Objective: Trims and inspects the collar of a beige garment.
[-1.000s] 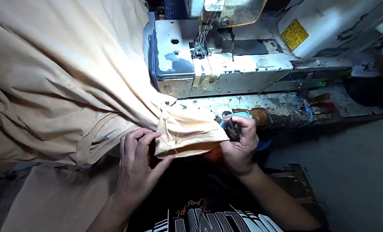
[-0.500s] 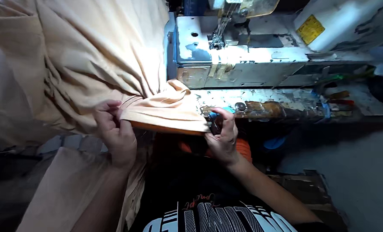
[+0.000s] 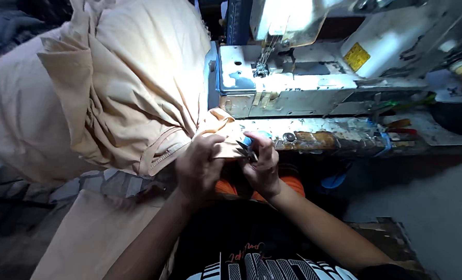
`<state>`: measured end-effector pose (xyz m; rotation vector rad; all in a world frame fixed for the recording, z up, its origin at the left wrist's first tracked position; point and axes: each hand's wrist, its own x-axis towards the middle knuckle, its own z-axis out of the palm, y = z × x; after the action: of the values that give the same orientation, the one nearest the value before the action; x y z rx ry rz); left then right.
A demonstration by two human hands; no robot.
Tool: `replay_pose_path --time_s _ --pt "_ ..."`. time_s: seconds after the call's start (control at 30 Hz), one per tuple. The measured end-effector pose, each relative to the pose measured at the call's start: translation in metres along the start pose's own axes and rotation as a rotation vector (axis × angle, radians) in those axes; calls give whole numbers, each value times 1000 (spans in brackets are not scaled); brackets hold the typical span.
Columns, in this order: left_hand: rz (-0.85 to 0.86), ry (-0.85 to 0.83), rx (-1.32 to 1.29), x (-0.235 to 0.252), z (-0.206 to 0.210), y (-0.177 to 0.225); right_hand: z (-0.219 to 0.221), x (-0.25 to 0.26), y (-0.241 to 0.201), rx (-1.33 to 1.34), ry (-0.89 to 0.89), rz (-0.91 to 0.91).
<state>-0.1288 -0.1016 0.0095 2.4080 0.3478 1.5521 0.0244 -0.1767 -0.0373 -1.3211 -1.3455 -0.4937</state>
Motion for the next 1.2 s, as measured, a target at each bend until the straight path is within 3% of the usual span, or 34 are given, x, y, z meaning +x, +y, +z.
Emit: replay_pose_path --time_s 0.1,0.17,0.3,0.37,0.5,0.63,0.73,0.8,1.0,1.2 --pt "-142 142 172 1 -41 -19 12 -3 13 35 -9 46" --pt "-475 194 158 -17 -58 -46 16 -9 15 108 -22 93" --pt "-1276 287 -298 -47 -53 -42 9 -26 15 292 -137 223" --pt "-1435 228 -540 -57 -45 -27 2 -31 15 361 -207 286" --pt "-1246 72 -780 -78 -33 -11 -13 -34 15 444 -357 405" --pt "-1095 -38 -927 -77 -23 1 -21 -30 18 552 -401 382" --pt "-1096 167 -866 -65 -6 6 -22 -19 19 608 -445 335" --pt "-1010 288 -783 -60 0 6 -22 -8 19 635 -484 317" --pt "-760 150 -581 -44 -1 13 -24 23 18 602 -604 266" --pt "-705 71 -555 -35 5 19 -20 26 19 590 -656 209"
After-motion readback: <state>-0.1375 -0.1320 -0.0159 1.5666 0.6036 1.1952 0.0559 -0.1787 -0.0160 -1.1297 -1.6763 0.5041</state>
